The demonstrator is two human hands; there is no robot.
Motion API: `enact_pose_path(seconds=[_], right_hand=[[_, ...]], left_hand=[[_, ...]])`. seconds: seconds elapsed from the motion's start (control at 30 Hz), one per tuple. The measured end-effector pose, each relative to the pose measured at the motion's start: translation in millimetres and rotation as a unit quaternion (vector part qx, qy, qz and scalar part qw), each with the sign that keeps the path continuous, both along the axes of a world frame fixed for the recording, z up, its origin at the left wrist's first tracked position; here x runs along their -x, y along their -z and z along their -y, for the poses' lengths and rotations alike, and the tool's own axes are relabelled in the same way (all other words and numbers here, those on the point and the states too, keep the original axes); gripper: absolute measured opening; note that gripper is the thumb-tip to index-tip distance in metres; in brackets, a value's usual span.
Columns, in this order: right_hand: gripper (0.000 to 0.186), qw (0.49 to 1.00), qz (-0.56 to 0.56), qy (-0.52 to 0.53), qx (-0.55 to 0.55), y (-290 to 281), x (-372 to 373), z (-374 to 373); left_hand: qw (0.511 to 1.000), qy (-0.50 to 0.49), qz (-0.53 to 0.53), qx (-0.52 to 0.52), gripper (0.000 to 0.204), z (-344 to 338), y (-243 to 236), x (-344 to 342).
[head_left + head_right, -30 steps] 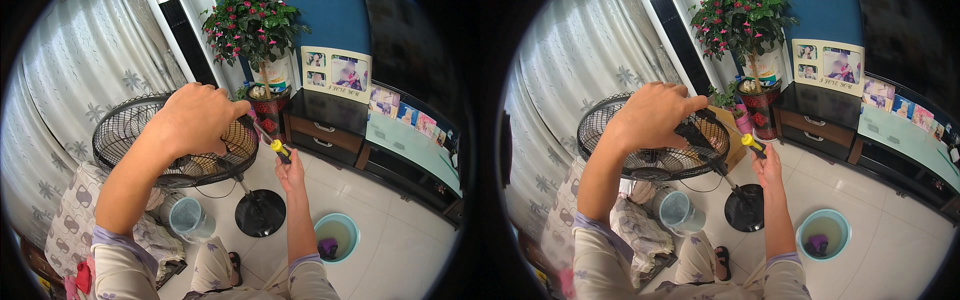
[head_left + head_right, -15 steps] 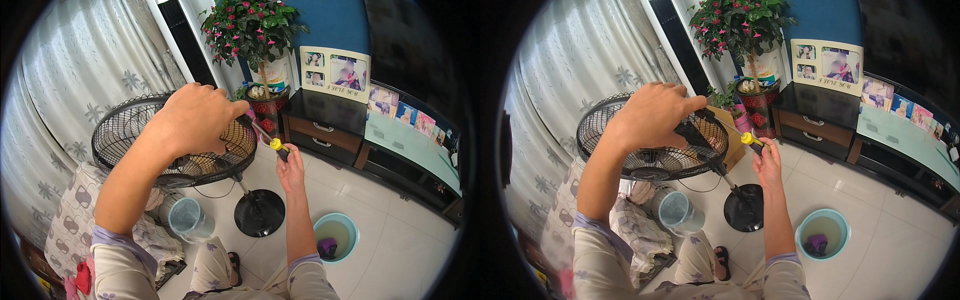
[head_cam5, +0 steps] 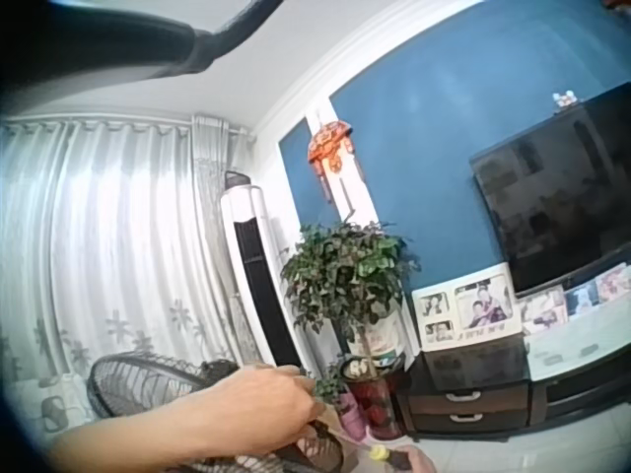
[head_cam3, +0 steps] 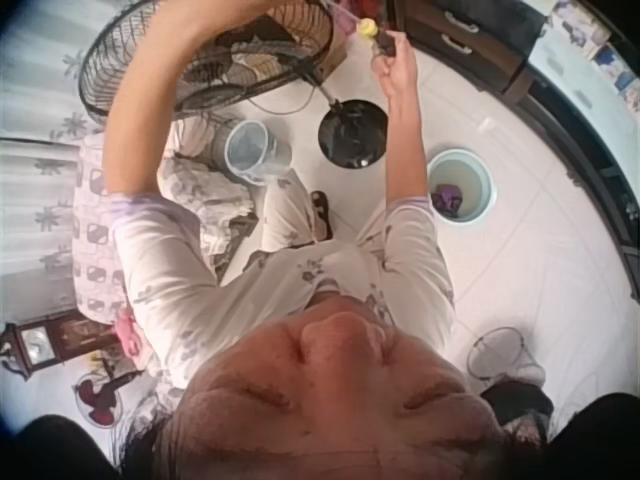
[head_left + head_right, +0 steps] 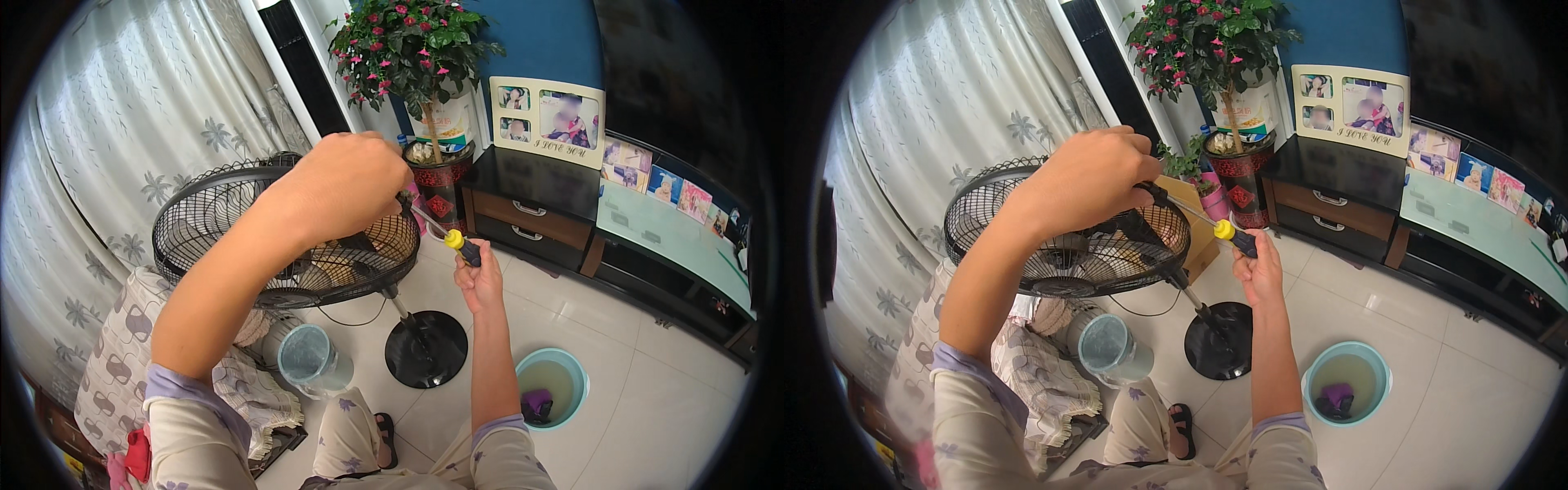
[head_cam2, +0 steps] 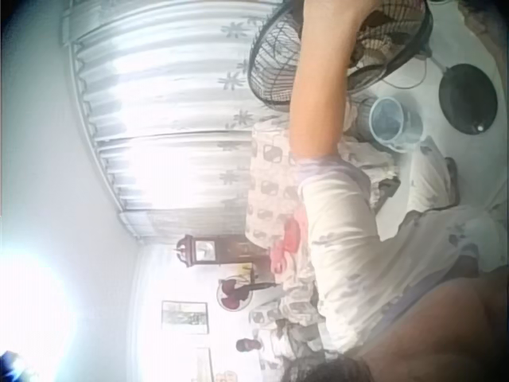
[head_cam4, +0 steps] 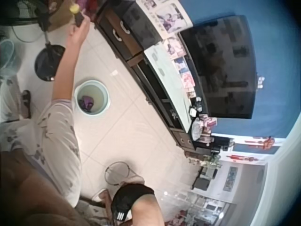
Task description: The person uses a screwdriver to tighten screws on the front grill and the neck joint of a standing fan. They repeatedly adjust the fan's angle and rotate the grill while working on the fasteners.
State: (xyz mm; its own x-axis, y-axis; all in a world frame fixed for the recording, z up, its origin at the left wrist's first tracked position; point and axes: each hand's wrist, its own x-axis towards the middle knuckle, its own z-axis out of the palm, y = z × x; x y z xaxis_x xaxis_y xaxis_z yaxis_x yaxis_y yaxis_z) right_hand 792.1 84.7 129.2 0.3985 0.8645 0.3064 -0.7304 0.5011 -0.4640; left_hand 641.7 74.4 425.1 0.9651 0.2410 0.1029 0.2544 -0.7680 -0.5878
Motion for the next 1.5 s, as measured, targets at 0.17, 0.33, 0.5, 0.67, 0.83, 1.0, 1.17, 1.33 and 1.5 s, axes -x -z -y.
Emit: enact_pose_path(seconds=[0.17,0.33,0.5,0.67,0.83,1.0,1.17,1.33,1.5], right_hand=[[0.028,0.997,0.022,-0.027,-0.068,-3.0,-1.7,7.8],[0.028,0.996,0.036,-0.013,-0.082,2.0,-1.9,5.4],[0.024,0.997,0.032,-0.034,-0.065,6.4,-4.1,1.0],[0.024,0.978,-0.039,-0.201,-0.048,24.8,-6.8,-9.4],[0.02,0.997,-0.01,-0.043,-0.058,-8.2,5.2,7.3],[0.021,0.997,-0.01,0.0,-0.081,0.0,6.5,3.5],[0.024,0.997,0.009,-0.016,-0.07,3.1,4.7,-1.5],[0.03,0.986,-0.049,-0.159,-0.022,9.8,1.6,-6.3],[0.026,0.996,-0.04,-0.057,-0.052,-6.8,6.2,2.7]], left_hand=[[1.0,-0.006,0.0,0.013,0.017,-0.8,1.2,0.5],[1.0,0.014,0.007,0.006,0.014,-5.9,4.1,0.2],[1.0,0.017,0.004,0.005,0.013,-5.5,4.4,-0.4],[1.0,0.01,0.008,0.002,0.014,-7.2,3.6,-2.4],[1.0,0.009,0.025,0.012,0.014,-7.5,4.7,0.4],[1.0,0.013,0.017,-0.012,0.014,-8.6,6.8,-3.0],[1.0,0.001,0.01,-0.007,0.013,-8.2,6.0,-4.2],[1.0,-0.005,0.017,0.002,0.013,-9.8,5.2,-4.2],[1.0,-0.008,0.018,0.015,0.013,-8.3,4.1,-3.7]])
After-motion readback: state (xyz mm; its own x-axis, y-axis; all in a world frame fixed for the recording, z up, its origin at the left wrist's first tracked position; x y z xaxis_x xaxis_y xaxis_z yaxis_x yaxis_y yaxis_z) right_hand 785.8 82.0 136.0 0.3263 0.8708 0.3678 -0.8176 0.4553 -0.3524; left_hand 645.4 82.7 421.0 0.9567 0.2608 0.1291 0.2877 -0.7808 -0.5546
